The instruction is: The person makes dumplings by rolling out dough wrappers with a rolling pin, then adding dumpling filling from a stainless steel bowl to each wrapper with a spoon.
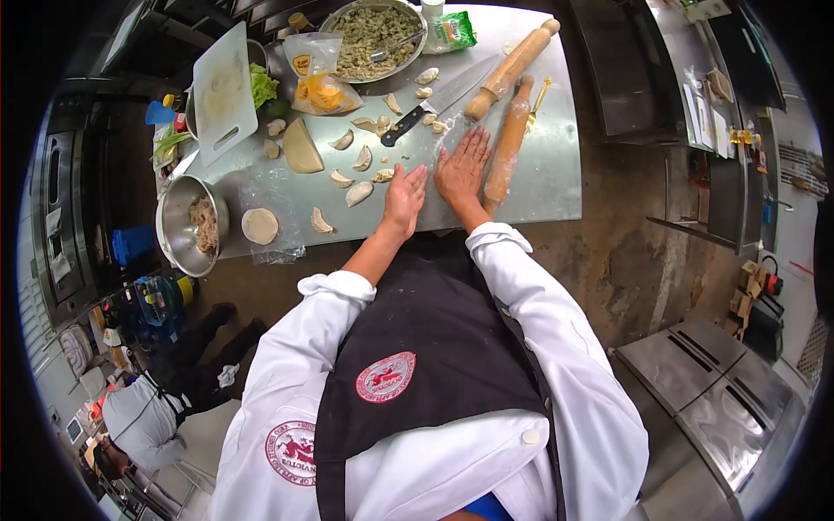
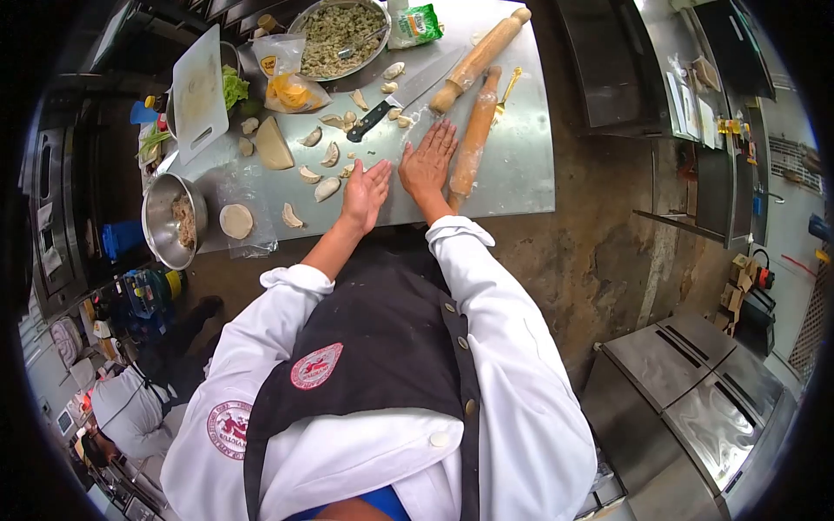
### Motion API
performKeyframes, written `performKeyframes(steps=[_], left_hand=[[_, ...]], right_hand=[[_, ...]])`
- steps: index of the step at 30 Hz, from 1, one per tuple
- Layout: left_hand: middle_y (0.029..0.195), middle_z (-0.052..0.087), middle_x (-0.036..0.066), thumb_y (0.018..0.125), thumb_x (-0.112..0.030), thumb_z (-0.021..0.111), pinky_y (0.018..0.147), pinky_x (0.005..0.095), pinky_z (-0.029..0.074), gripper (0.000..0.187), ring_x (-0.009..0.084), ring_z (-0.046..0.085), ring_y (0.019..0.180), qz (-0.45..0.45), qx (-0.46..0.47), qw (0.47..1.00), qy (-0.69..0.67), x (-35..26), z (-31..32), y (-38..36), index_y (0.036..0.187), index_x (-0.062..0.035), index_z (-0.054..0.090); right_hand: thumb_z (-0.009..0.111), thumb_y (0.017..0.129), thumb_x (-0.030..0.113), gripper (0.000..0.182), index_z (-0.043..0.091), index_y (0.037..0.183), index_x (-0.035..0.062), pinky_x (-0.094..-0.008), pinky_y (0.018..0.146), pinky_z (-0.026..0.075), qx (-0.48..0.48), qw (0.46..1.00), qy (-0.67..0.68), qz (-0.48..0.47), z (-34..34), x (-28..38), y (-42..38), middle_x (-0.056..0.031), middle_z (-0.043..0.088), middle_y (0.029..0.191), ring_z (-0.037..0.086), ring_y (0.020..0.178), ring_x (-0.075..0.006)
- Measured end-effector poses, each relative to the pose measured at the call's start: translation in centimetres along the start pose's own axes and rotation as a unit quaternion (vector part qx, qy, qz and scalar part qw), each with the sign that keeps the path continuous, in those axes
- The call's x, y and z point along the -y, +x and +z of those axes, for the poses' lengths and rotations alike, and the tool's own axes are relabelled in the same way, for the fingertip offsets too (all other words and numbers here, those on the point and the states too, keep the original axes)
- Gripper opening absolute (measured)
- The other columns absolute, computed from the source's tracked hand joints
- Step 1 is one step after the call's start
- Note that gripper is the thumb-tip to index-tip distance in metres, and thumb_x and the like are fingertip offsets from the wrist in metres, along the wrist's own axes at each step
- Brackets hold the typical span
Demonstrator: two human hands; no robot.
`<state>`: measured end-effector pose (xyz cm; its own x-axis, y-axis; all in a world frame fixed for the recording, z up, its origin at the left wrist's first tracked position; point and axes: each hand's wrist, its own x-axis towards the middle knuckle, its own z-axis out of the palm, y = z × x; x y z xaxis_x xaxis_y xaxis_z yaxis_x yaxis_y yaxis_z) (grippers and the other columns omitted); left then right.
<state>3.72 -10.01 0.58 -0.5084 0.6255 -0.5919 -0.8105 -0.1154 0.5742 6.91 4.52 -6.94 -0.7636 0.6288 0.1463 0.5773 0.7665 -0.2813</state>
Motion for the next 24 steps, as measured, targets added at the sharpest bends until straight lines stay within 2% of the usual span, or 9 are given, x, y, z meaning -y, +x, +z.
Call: performKeyframes(steps=[7, 9, 14, 16, 18, 19, 20, 22, 24], left_hand=[[0.171, 0.016, 0.022, 0.104, -0.071, 0.026, 0.128, 0.0442, 0.002, 0.098, 0.0301, 0.008, 0.16, -0.025, -0.022, 0.997, -0.07, 0.5, -1.6, -0.5, 0.162, 0.0063, 0.011], [0.168, 0.027, 0.019, 0.102, -0.071, 0.033, 0.126, 0.0452, 0.019, 0.098, 0.0311, 0.028, 0.154, -0.058, 0.006, 0.992, -0.115, 0.8, -1.8, 0.9, 0.163, 0.0023, 0.013], [0.162, 0.038, 0.011, 0.108, -0.058, 0.036, 0.122, 0.0372, 0.029, 0.074, 0.023, 0.039, 0.145, 0.035, 0.004, 0.997, -0.065, -0.3, 4.5, 2.2, 0.161, -0.0055, 0.031], [0.154, 0.048, 0.007, 0.11, -0.052, 0.037, 0.118, 0.0367, 0.034, 0.064, 0.0204, 0.046, 0.137, -0.011, 0.093, 0.992, -0.085, -0.2, 6.1, 0.6, 0.154, -0.0055, 0.042], [0.153, 0.049, 0.008, 0.111, -0.05, 0.038, 0.117, 0.0362, 0.035, 0.061, 0.0213, 0.048, 0.136, -0.06, 0.051, 0.988, -0.132, -0.8, 5.0, 2.4, 0.153, -0.0062, 0.042], [0.154, 0.048, 0.008, 0.111, -0.05, 0.037, 0.117, 0.0368, 0.036, 0.061, 0.0217, 0.048, 0.136, -0.005, 0.038, 0.993, -0.114, 1.3, 3.3, 3.8, 0.155, -0.0077, 0.041], [0.154, 0.048, 0.008, 0.111, -0.051, 0.036, 0.117, 0.0374, 0.036, 0.062, 0.0222, 0.049, 0.135, 0.051, 0.024, 0.994, -0.098, 0.2, 4.8, 2.6, 0.156, -0.0093, 0.04], [0.157, 0.044, 0.009, 0.11, -0.056, 0.034, 0.119, 0.0395, 0.034, 0.066, 0.0222, 0.044, 0.14, -0.042, 0.021, 0.999, -0.024, 0.2, 6.7, 1.1, 0.158, -0.0106, 0.037], [0.155, 0.047, 0.009, 0.109, -0.058, 0.037, 0.117, 0.0403, 0.037, 0.066, 0.0223, 0.047, 0.138, -0.069, 0.098, 0.992, -0.033, 0.9, 6.5, 1.3, 0.155, -0.0112, 0.04]], right_hand=[[0.044, 0.104, 0.029, 0.068, 0.026, 0.158, -0.0096, -0.0502, 0.128, 0.013, 0.08, 0.976, 0.102, -0.176, -2.1, 0.5, -3.9, -0.0266, 0.025, 0.166, 0.019, 0.156, -0.0426], [0.037, 0.108, 0.03, 0.064, 0.027, 0.158, -0.0087, -0.0476, 0.128, 0.013, 0.174, 0.877, 0.446, 0.035, -4.9, 2.8, -5.0, -0.0273, 0.028, 0.165, 0.021, 0.155, -0.0427], [0.027, 0.111, 0.04, 0.067, 0.027, 0.158, -0.0069, -0.0409, 0.128, 0.013, 0.14, 0.924, 0.349, -0.066, -6.4, 5.5, -5.2, -0.0258, 0.027, 0.166, 0.02, 0.157, -0.037], [0.027, 0.111, 0.043, 0.07, 0.025, 0.159, -0.007, -0.0402, 0.128, 0.01, 0.086, 0.946, 0.307, -0.056, -5.2, 5.7, -7.5, -0.0256, 0.024, 0.167, 0.017, 0.158, -0.0369], [0.027, 0.111, 0.047, 0.073, 0.023, 0.16, -0.007, -0.0396, 0.129, 0.008, 0.015, 0.964, 0.258, -0.057, -4.1, 5.1, -7.2, -0.0254, 0.021, 0.168, 0.015, 0.158, -0.0367], [0.054, 0.101, 0.019, 0.03, 0.068, 0.12, -0.0003, -0.0552, 0.096, 0.05, -0.099, 0.976, 0.131, -0.146, -10.9, 6.3, -5.8, -0.0269, 0.068, 0.109, 0.064, 0.11, -0.0443], [0.054, 0.101, 0.019, 0.03, 0.068, 0.12, -0.0003, -0.0552, 0.096, 0.05, -0.1, 0.977, 0.129, -0.141, -8.7, 4.5, -5.4, -0.0269, 0.068, 0.109, 0.064, 0.11, -0.0443], [0.027, 0.111, 0.046, 0.072, 0.022, 0.161, -0.0045, -0.0414, 0.129, 0.007, 0.114, 0.868, 0.458, 0.155, -4.7, 2.0, -3.1, -0.0243, 0.02, 0.169, 0.014, 0.158, -0.0356], [0.027, 0.111, 0.047, 0.069, 0.029, 0.158, -0.0041, -0.0446, 0.128, 0.011, 0.089, 0.884, 0.444, 0.112, -5.1, 2.1, -5.1, -0.0249, 0.028, 0.164, 0.021, 0.156, -0.0359]])
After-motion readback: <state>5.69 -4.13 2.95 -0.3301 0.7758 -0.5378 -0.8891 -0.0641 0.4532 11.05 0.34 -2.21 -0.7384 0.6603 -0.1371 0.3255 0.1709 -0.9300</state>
